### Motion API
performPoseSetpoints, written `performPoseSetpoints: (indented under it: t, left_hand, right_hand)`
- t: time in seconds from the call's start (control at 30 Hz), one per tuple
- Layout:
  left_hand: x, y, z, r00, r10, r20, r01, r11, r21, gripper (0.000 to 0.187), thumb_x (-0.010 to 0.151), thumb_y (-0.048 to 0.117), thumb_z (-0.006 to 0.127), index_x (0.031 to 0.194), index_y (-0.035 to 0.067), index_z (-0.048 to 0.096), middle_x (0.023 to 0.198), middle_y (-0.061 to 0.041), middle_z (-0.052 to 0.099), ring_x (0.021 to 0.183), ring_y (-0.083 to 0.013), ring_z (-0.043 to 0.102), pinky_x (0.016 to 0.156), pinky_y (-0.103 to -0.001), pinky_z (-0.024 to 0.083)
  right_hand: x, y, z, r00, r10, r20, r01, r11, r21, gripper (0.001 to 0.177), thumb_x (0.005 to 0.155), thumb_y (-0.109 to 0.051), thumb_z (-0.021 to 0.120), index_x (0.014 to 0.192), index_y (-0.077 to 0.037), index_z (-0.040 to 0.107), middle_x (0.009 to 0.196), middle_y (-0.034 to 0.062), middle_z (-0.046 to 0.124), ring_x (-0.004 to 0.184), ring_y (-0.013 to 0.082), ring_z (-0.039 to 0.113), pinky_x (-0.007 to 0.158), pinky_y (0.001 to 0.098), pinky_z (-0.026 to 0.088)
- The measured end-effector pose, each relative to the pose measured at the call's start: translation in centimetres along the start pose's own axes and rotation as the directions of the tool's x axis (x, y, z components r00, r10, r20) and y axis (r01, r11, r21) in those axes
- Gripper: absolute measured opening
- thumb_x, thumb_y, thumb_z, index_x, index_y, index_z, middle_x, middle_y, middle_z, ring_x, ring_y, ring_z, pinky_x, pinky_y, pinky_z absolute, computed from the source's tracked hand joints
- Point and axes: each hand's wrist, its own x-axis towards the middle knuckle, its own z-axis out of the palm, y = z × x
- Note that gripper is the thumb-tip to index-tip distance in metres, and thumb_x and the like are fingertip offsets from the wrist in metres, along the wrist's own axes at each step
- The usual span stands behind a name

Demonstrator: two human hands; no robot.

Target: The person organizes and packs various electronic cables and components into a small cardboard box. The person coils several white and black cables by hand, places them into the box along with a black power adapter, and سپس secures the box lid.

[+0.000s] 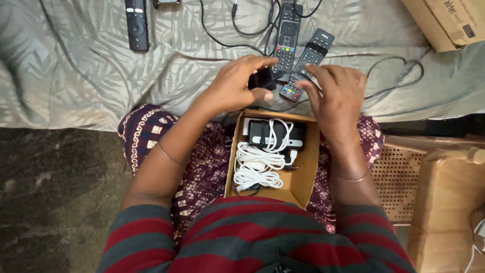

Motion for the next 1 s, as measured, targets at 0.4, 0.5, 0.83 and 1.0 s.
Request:
performPoseSetpoints:
  t: [0.4, 0.5, 0.83, 1.0]
  left_hand:
    - [0.7, 0.6, -1.0, 0.982, -0.154, 0.11, 0.164, 0.401, -0.901, 0.056, 0.095, 0.02, 0.077, 0.145, 0.006, 0.055, 0.119, -0.006, 0.068, 0.097, -0.0148, 0.073, 0.084, -0.031, 0.064]
    - [0.9, 0.6, -0.6, 0.982, -0.159, 0.106, 0.146, 0.263, -0.954, 0.063, 0.092, 0.018, 0.081, 0.145, 0.003, 0.052, 0.115, -0.007, 0.066, 0.101, -0.0186, 0.074, 0.088, -0.036, 0.066]
    - [2.7, -0.9, 3.7, 0.843, -0.327, -0.427, -0.098, 0.688, -0.719, 0.06, 0.075, 0.025, 0.095, 0.11, 0.008, 0.05, 0.092, -0.001, 0.063, 0.077, -0.0089, 0.063, 0.064, -0.025, 0.054]
    - [2.7, -0.8, 5.7, 0.66, -0.18, -0.729, -0.135, 0.926, -0.351, 0.062, 0.082, 0.028, 0.096, 0.109, 0.004, 0.046, 0.097, -0.005, 0.051, 0.089, -0.0153, 0.051, 0.079, -0.027, 0.05]
  right_hand:
    - [0.5, 3.0, 1.8, 1.0, -0.004, -0.009, 0.005, 0.994, 0.113, 0.011, 0.104, -0.024, 0.082, 0.111, -0.016, 0.079, 0.097, 0.0001, 0.071, 0.096, 0.0218, 0.059, 0.106, 0.0445, 0.036]
    - [0.7, 0.8, 3.0, 0.999, -0.024, 0.037, 0.016, 0.977, 0.211, 0.017, 0.103, -0.016, 0.078, 0.119, -0.013, 0.077, 0.096, 0.002, 0.07, 0.092, 0.0223, 0.059, 0.097, 0.0426, 0.037]
    - [-0.1, -4.2, 4.9, 0.998, -0.054, 0.032, 0.042, 0.949, 0.314, 0.014, 0.098, -0.007, 0.073, 0.112, -0.006, 0.07, 0.1, 0.0088, 0.07, 0.093, 0.0278, 0.066, 0.079, 0.0393, 0.047]
    - [-0.2, -4.8, 4.9, 0.994, 0.071, 0.084, -0.097, 0.927, 0.363, 0.013, 0.098, -0.008, 0.074, 0.111, -0.006, 0.074, 0.096, 0.0113, 0.07, 0.085, 0.0301, 0.067, 0.076, 0.0393, 0.051]
